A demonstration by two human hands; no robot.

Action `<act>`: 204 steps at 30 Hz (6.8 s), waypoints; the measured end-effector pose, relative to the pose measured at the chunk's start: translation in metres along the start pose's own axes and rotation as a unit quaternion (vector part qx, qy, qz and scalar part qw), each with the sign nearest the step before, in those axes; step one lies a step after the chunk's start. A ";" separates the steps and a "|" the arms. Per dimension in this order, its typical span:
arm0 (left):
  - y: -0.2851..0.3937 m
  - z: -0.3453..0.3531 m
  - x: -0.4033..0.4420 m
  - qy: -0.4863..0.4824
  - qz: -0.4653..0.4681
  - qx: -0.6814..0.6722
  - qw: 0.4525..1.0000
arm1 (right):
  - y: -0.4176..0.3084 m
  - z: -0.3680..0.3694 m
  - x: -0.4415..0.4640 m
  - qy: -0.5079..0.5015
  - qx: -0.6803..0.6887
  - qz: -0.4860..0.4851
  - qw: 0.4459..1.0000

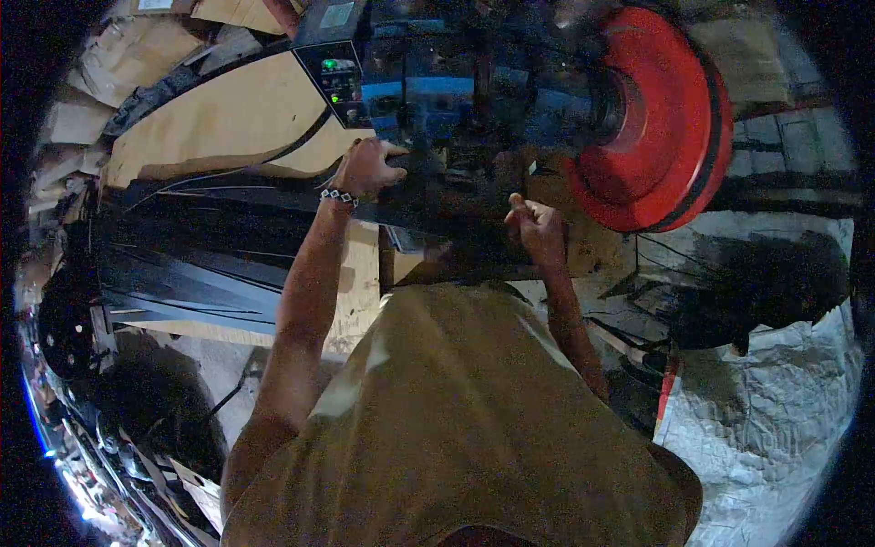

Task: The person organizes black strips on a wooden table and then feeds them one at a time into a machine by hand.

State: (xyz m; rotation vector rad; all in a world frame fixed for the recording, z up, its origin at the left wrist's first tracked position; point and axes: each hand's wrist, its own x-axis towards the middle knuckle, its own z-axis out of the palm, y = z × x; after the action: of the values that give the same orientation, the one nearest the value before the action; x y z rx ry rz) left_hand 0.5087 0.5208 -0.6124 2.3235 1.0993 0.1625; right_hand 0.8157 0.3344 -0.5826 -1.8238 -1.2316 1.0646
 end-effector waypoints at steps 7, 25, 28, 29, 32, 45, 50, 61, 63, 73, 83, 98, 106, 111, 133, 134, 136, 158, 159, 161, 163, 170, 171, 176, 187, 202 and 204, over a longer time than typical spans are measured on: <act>0.009 -0.028 -0.035 0.117 -0.019 -0.047 0.992 | -0.017 0.010 -0.007 -0.082 -0.128 -0.084 0.985; 0.006 -0.038 -0.085 -0.033 0.049 -0.346 0.936 | -0.055 0.056 -0.007 -0.018 -0.068 -0.250 0.966; -0.005 -0.024 -0.078 -0.044 0.105 -0.352 0.929 | -0.058 0.060 -0.006 -0.048 -0.057 -0.269 0.960; 0.006 -0.029 -0.078 -0.048 0.100 -0.350 0.930 | -0.065 0.061 -0.009 -0.084 -0.054 -0.232 0.968; 0.027 -0.039 -0.082 -0.048 0.056 -0.317 0.946 | -0.068 0.070 -0.015 -0.099 -0.094 -0.228 0.964; 0.004 -0.031 -0.077 -0.009 0.241 -0.273 0.931 | -0.059 0.070 -0.011 -0.081 -0.141 -0.359 0.919; 0.020 -0.041 -0.083 -0.040 0.161 -0.275 0.947 | -0.051 0.071 -0.004 -0.139 -0.149 -0.346 0.916; 0.020 -0.046 -0.077 -0.068 0.161 -0.310 0.935 | -0.057 0.049 -0.014 -0.262 0.020 -0.227 0.938; 0.021 -0.050 -0.081 -0.105 0.027 -0.352 0.930 | -0.063 0.036 -0.017 -0.299 0.027 -0.185 0.936; -0.031 -0.071 -0.117 0.135 0.029 -0.533 0.835 | -0.037 -0.055 -0.026 -0.201 -0.193 -0.088 0.956; -0.087 -0.058 -0.083 0.588 -0.127 -0.377 0.704 | -0.016 0.012 -0.028 -0.011 -0.293 -0.254 0.922; 0.084 0.025 -0.051 0.070 0.107 -0.264 0.956 | -0.048 0.002 -0.004 -0.106 -0.220 -0.172 0.954; 0.043 0.006 -0.021 0.080 0.067 -0.188 0.977 | -0.017 0.026 0.025 0.019 -0.274 -0.199 0.941; 0.032 -0.005 0.000 0.069 0.035 0.010 0.997 | -0.009 0.041 0.033 0.021 -0.332 -0.303 0.893; 0.040 0.003 0.016 -0.013 -0.083 0.054 0.995 | -0.006 -0.036 0.013 0.004 0.167 -0.005 0.986; 0.044 0.000 0.016 -0.021 -0.085 0.042 0.995 | -0.005 -0.037 0.019 0.013 0.164 0.007 0.986; 0.051 -0.006 0.013 -0.039 -0.087 0.019 0.995 | 0.004 -0.031 0.040 0.033 0.133 0.023 0.990; 0.042 -0.105 -0.095 0.047 0.027 -0.226 0.973 | -0.024 0.024 -0.025 -0.084 -0.301 -0.214 0.925; 0.018 -0.107 -0.113 0.101 0.030 -0.332 0.937 | -0.020 0.024 -0.023 -0.091 -0.304 -0.226 0.921; -0.024 -0.105 -0.131 0.268 -0.011 -0.538 0.799 | -0.006 0.026 -0.017 -0.102 -0.311 -0.250 0.911; -0.050 -0.098 -0.127 0.470 -0.093 -0.575 0.663 | 0.005 0.030 -0.017 -0.074 -0.311 -0.272 0.908; 0.007 -0.043 -0.093 0.407 -0.085 -0.213 0.884 | -0.029 0.019 -0.013 -0.073 -0.240 -0.249 0.935; 0.044 -0.035 -0.080 0.317 -0.062 -0.227 0.919 | -0.028 0.018 -0.011 -0.065 -0.252 -0.248 0.933; 0.070 0.014 -0.039 0.061 0.105 -0.358 0.926 | -0.035 0.013 0.012 -0.046 -0.227 -0.208 0.950; 0.035 -0.011 -0.003 0.002 -0.031 -0.064 0.997 | -0.004 0.043 0.034 0.022 -0.291 -0.318 0.902; 0.036 -0.001 0.022 -0.083 -0.097 0.131 0.983 | -0.005 -0.006 0.008 0.001 -0.180 -0.115 0.977; 0.038 -0.001 0.022 -0.078 -0.105 0.143 0.981 | 0.028 -0.018 0.013 0.019 -0.097 -0.168 0.981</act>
State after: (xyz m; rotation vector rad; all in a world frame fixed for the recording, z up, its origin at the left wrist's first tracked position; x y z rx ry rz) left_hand 0.5484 0.5184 -0.5946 2.3936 1.3503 -0.2704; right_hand 0.8457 0.3358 -0.6023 -1.6850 -1.5985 0.7391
